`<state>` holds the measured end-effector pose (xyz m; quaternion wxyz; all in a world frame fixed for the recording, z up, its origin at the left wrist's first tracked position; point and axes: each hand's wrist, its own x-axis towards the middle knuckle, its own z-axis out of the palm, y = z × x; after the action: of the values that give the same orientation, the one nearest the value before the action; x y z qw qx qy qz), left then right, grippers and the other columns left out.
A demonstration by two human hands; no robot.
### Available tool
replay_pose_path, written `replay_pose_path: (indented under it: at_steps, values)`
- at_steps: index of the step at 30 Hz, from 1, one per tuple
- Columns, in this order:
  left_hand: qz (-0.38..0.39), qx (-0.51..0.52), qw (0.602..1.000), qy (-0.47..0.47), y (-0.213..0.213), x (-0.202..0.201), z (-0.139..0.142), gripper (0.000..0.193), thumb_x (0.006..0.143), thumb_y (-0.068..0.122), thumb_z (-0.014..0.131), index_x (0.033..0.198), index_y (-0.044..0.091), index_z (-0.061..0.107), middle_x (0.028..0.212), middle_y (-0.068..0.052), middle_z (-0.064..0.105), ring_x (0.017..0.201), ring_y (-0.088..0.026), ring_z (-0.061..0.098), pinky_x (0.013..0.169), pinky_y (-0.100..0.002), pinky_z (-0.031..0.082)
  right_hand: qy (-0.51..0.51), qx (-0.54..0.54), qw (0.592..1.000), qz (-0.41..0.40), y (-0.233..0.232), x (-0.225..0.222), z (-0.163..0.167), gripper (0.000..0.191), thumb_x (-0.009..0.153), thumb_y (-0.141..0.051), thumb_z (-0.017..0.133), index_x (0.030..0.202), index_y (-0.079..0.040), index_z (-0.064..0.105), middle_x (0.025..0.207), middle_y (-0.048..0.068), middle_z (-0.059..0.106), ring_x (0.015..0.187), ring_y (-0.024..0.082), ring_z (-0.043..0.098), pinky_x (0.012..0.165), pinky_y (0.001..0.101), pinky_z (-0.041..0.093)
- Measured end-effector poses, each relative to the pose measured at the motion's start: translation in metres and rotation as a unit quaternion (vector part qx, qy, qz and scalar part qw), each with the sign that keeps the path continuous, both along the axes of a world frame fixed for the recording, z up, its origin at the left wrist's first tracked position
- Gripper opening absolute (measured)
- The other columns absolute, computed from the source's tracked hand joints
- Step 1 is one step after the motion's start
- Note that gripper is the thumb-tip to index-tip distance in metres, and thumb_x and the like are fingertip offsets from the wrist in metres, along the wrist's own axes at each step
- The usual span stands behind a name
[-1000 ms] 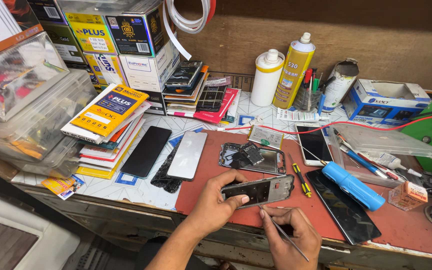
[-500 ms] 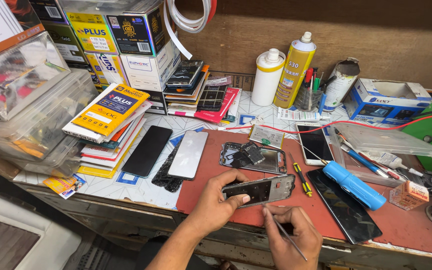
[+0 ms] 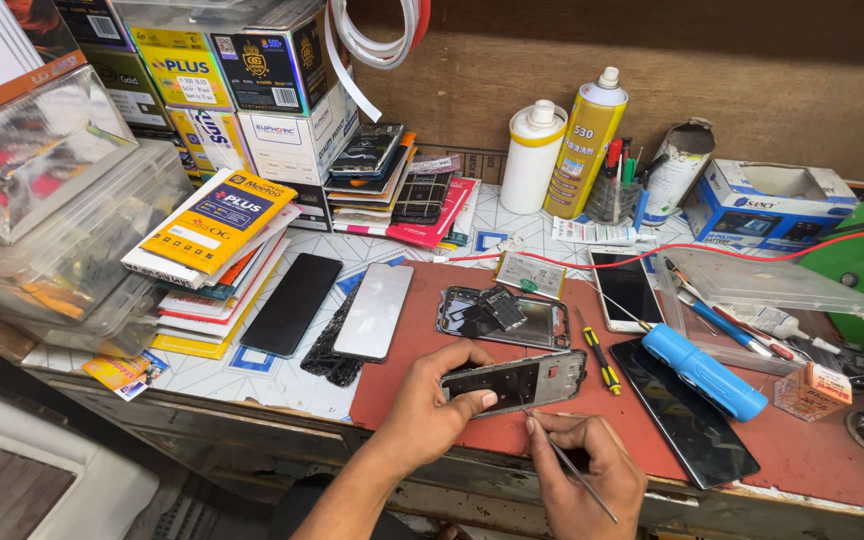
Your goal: The person uses a metal prying tool to carefully separate the screen assembly from the smartphone frame. They work along the edges of the device to release the adhesive or clips holding the components together.
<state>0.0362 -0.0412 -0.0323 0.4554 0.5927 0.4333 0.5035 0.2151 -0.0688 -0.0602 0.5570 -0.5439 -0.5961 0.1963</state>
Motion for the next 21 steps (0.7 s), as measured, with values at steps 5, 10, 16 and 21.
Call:
replay_pose_path:
  at_steps: [5,10,16,21]
  values:
    - [0.000,0.008,1.000,0.007,0.0000,-0.0003,-0.0006,0.018,0.086,-0.006,0.072,0.101,0.001,0.065,0.092,0.000,0.066,0.092,-0.005,0.059,0.083,-0.023,0.049,-0.011,0.011,1.000,-0.015,-0.0001,-0.0005,-0.0015,0.027,0.077,-0.002,0.082,0.066,0.000,0.058,0.085,0.010,0.080,0.074,0.012,0.078,0.064,0.0251,0.061]
    - [0.001,0.003,1.000,0.002,-0.0007,0.0006,-0.0010,0.019,0.086,-0.006,0.072,0.101,0.002,0.065,0.091,0.000,0.065,0.092,-0.005,0.058,0.083,-0.024,0.049,-0.006,0.055,0.998,-0.008,0.0002,-0.0019,-0.0032,0.027,0.077,-0.001,0.082,0.067,-0.001,0.057,0.084,0.010,0.079,0.075,0.012,0.077,0.063,0.0248,0.059]
    - [0.007,0.016,1.000,0.014,0.0002,0.0009,0.0010,0.018,0.085,-0.006,0.072,0.101,0.001,0.065,0.091,-0.001,0.066,0.092,-0.006,0.059,0.084,-0.025,0.049,-0.008,0.054,0.998,-0.013,-0.0006,-0.0029,-0.0040,0.027,0.077,-0.001,0.083,0.067,-0.001,0.057,0.084,0.010,0.079,0.073,0.013,0.077,0.063,0.0251,0.059]
    - [0.007,0.010,1.000,0.016,-0.0019,0.0007,0.0022,0.018,0.086,-0.005,0.072,0.100,0.002,0.065,0.092,-0.001,0.067,0.092,-0.006,0.060,0.084,-0.024,0.049,-0.003,0.066,0.998,-0.011,-0.0011,-0.0034,-0.0045,0.027,0.077,-0.001,0.083,0.067,-0.001,0.057,0.084,0.011,0.078,0.075,0.013,0.077,0.064,0.0251,0.060]
